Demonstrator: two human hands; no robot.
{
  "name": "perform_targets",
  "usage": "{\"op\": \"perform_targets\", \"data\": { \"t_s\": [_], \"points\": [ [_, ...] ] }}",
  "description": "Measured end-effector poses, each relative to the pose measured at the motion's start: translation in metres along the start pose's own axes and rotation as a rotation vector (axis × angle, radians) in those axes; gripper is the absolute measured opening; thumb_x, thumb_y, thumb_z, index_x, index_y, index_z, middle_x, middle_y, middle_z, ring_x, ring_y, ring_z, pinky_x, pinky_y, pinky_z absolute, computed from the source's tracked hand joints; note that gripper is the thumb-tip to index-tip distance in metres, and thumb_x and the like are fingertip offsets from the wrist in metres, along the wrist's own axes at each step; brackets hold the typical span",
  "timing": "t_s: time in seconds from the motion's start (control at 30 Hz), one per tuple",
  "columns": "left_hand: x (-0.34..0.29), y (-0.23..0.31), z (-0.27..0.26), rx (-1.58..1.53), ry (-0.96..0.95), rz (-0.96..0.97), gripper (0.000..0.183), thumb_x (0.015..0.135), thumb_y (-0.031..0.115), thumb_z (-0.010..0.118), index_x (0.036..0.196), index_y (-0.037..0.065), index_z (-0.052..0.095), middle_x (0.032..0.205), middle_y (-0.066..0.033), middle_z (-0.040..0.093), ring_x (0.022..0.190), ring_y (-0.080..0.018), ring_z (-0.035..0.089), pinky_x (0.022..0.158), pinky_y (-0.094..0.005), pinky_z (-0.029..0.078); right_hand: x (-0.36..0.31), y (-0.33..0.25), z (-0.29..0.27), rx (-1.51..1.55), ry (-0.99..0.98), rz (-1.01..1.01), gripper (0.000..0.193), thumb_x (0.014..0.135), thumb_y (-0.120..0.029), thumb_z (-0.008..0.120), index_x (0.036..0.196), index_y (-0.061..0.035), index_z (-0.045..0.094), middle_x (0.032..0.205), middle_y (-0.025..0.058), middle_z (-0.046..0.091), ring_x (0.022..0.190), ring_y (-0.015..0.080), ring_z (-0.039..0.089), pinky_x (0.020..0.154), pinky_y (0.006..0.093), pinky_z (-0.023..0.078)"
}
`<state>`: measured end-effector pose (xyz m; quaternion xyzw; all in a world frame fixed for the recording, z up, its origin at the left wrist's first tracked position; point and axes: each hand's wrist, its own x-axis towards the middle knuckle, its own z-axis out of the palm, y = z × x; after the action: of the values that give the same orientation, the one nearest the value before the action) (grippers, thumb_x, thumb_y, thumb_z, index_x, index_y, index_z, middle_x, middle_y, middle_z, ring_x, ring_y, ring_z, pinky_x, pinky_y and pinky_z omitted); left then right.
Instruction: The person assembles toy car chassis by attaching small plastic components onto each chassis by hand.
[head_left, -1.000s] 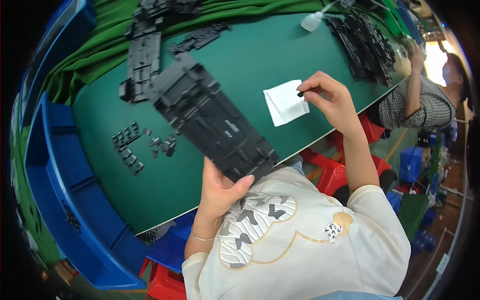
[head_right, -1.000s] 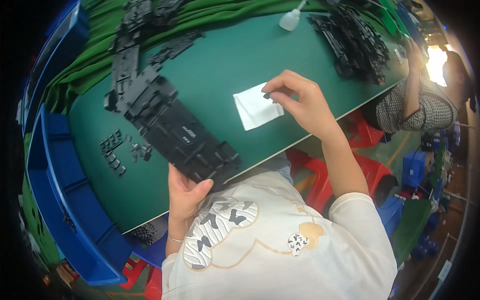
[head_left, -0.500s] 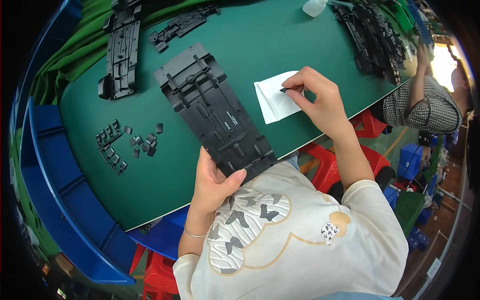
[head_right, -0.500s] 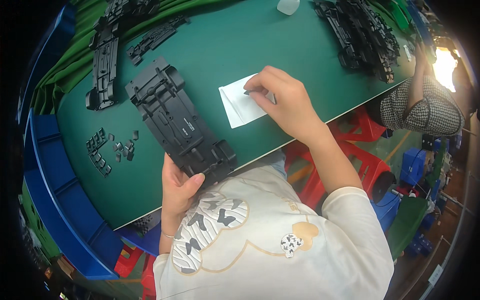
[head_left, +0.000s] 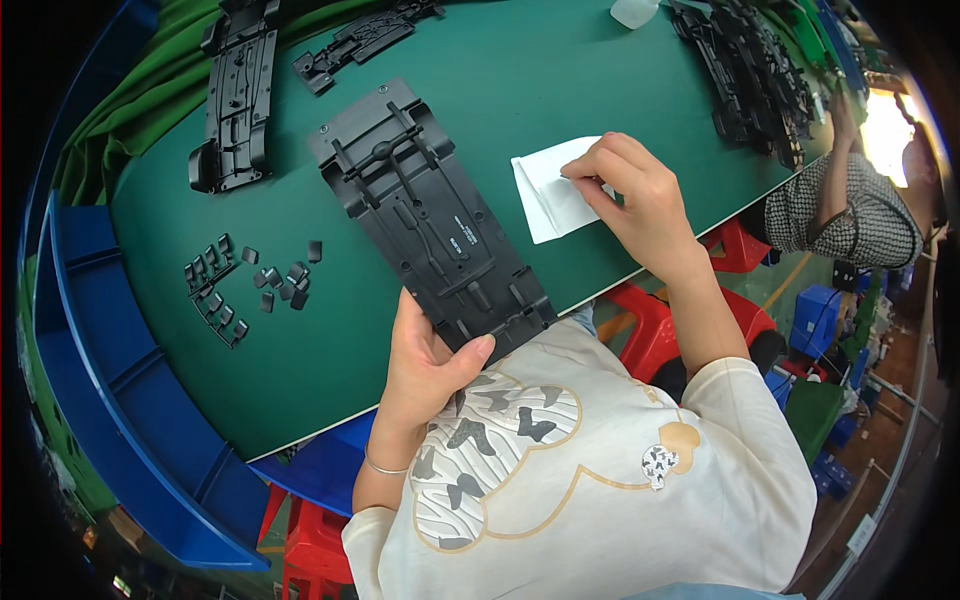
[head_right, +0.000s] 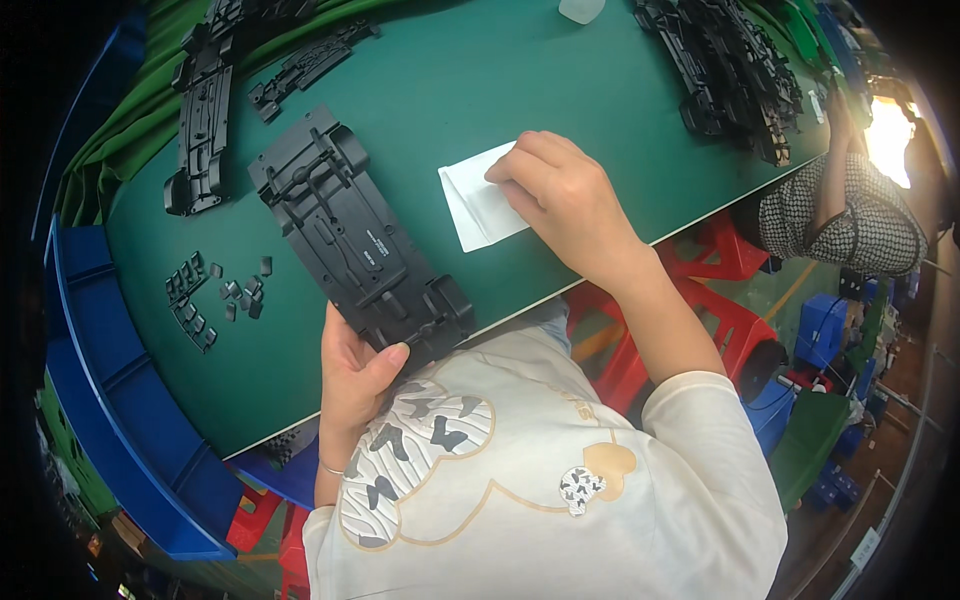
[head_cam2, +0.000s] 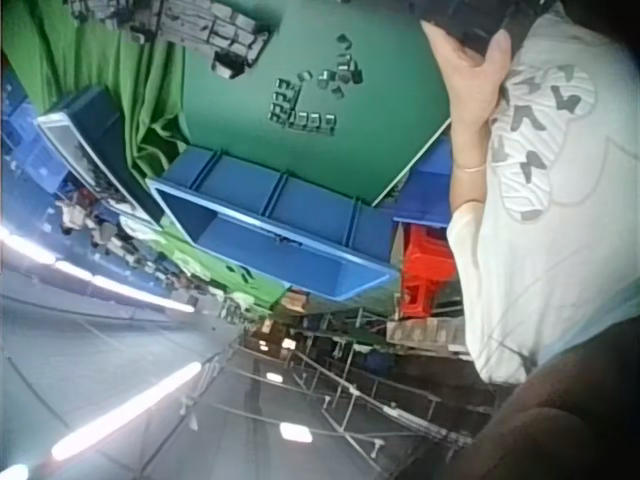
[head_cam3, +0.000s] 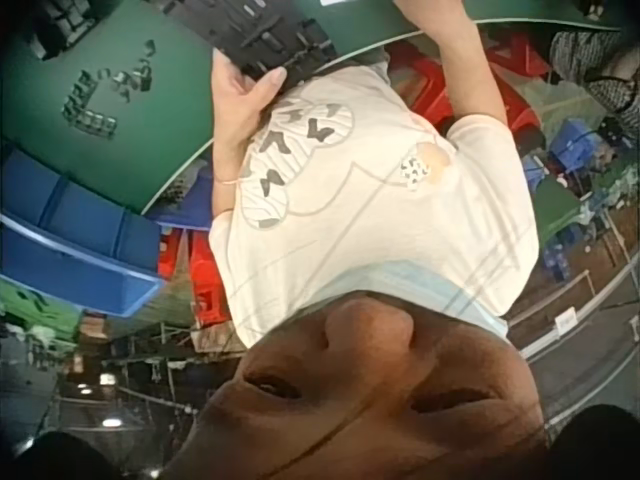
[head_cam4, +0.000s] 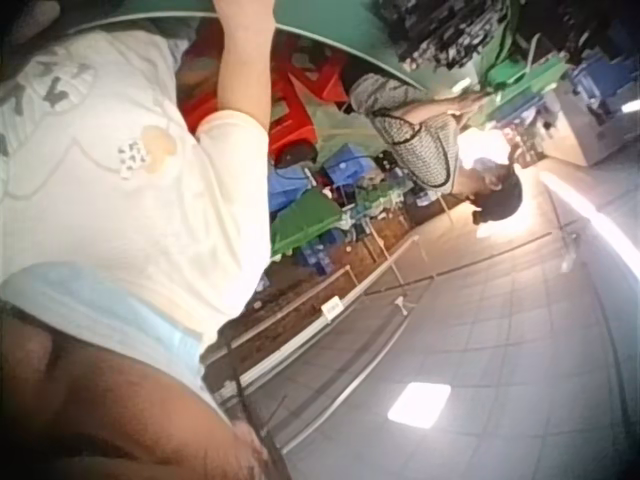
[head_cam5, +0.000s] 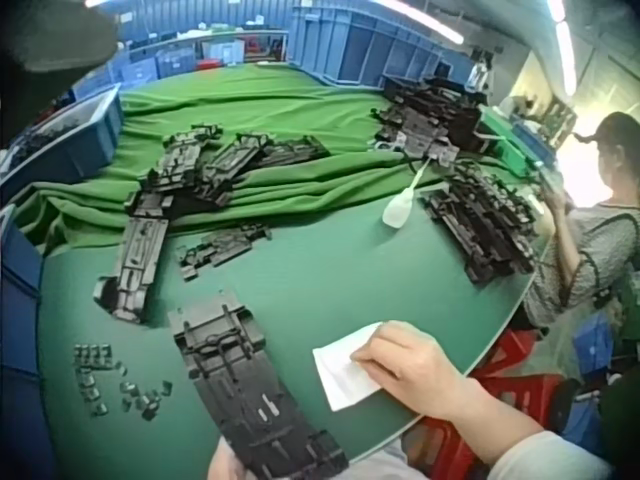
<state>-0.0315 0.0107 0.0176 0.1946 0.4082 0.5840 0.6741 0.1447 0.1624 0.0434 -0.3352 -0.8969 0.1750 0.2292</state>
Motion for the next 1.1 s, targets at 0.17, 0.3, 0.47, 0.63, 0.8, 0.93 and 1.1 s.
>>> {"op": "perform_targets", "data": {
  "t_s": [0.17, 0.3, 0.47, 0.63, 0.8, 0.93, 1.1],
  "points": [
    [0.0, 0.0, 0.001, -0.004, -0.001, 0.014, 0.065, 0.066, -0.002, 0.061, 0.122, -0.001, 0.028, 0.116, -0.0121, 0.039, 0.109, -0.0203, 0.04, 0.093, -0.0343, 0.034, 0.0, 0.0, 0.0, 0.003, -0.007, -0.007, 0.012, 0.063, 0.005, 0.059, 0.073, -0.0007, 0.054, 0.069, 0.0098, 0.05, 0.068, 0.0257, 0.051, 0.06, 0.0336, 0.043],
    [0.0, -0.001, 0.0, 0.0, 0.0, 0.014, 0.065, 0.066, -0.002, 0.06, 0.122, -0.001, 0.028, 0.116, -0.0122, 0.039, 0.108, -0.0202, 0.04, 0.093, -0.0342, 0.034, -0.001, 0.0, 0.0, 0.001, 0.001, 0.001, 0.012, 0.063, 0.004, 0.058, 0.073, -0.0011, 0.054, 0.069, 0.0095, 0.05, 0.068, 0.0255, 0.051, 0.059, 0.0335, 0.042],
    [0.0, 0.0, 0.001, 0.002, -0.003, 0.036, 0.065, 0.066, -0.002, 0.061, 0.122, -0.002, 0.028, 0.116, -0.0121, 0.039, 0.108, -0.0202, 0.041, 0.093, -0.034, 0.034, -0.002, 0.0, 0.0, 0.005, 0.004, 0.033, 0.012, 0.063, 0.004, 0.058, 0.072, -0.0017, 0.051, 0.068, 0.0087, 0.049, 0.067, 0.0251, 0.05, 0.058, 0.033, 0.042],
    [0.001, 0.0, 0.001, 0.013, -0.008, 0.042, 0.064, 0.067, -0.003, 0.06, 0.122, -0.002, 0.028, 0.116, -0.0123, 0.039, 0.108, -0.0204, 0.04, 0.093, -0.034, 0.034, -0.002, 0.001, 0.0, -0.06, -0.016, -0.023, 0.014, 0.06, 0.004, 0.057, 0.068, -0.0034, 0.048, 0.068, 0.0072, 0.049, 0.065, 0.0234, 0.048, 0.059, 0.0316, 0.038],
    [0.002, 0.001, 0.003, 0.015, 0.002, 0.045, 0.065, 0.066, -0.003, 0.06, 0.122, -0.002, 0.027, 0.116, -0.0124, 0.039, 0.109, -0.0207, 0.04, 0.094, -0.0342, 0.033, -0.002, 0.002, -0.001, -0.083, -0.014, -0.044, 0.016, 0.059, 0.004, 0.058, 0.068, -0.004, 0.048, 0.067, 0.0065, 0.049, 0.063, 0.0225, 0.046, 0.059, 0.0301, 0.037],
    [0.002, 0.001, 0.004, 0.045, -0.002, 0.076, 0.066, 0.066, -0.004, 0.06, 0.123, -0.002, 0.027, 0.117, -0.0125, 0.038, 0.11, -0.021, 0.039, 0.095, -0.0343, 0.032, -0.006, 0.002, -0.008, 0.188, 0.073, 0.162, 0.014, 0.065, 0.004, 0.059, 0.071, -0.0039, 0.049, 0.069, 0.0044, 0.05, 0.062, 0.0164, 0.047, 0.059, 0.0253, 0.037],
    [0.0, 0.0, 0.004, 0.015, 0.019, 0.059, 0.066, 0.066, -0.003, 0.06, 0.123, -0.003, 0.026, 0.118, -0.0131, 0.038, 0.11, -0.0213, 0.039, 0.096, -0.0344, 0.03, -0.007, 0.001, -0.02, 1.237, 0.141, 0.477, 0.009, 0.075, -0.003, 0.058, 0.076, -0.0041, 0.049, 0.073, 0.0024, 0.052, 0.065, 0.0102, 0.046, 0.061, 0.0221, 0.038]
  ]
}}
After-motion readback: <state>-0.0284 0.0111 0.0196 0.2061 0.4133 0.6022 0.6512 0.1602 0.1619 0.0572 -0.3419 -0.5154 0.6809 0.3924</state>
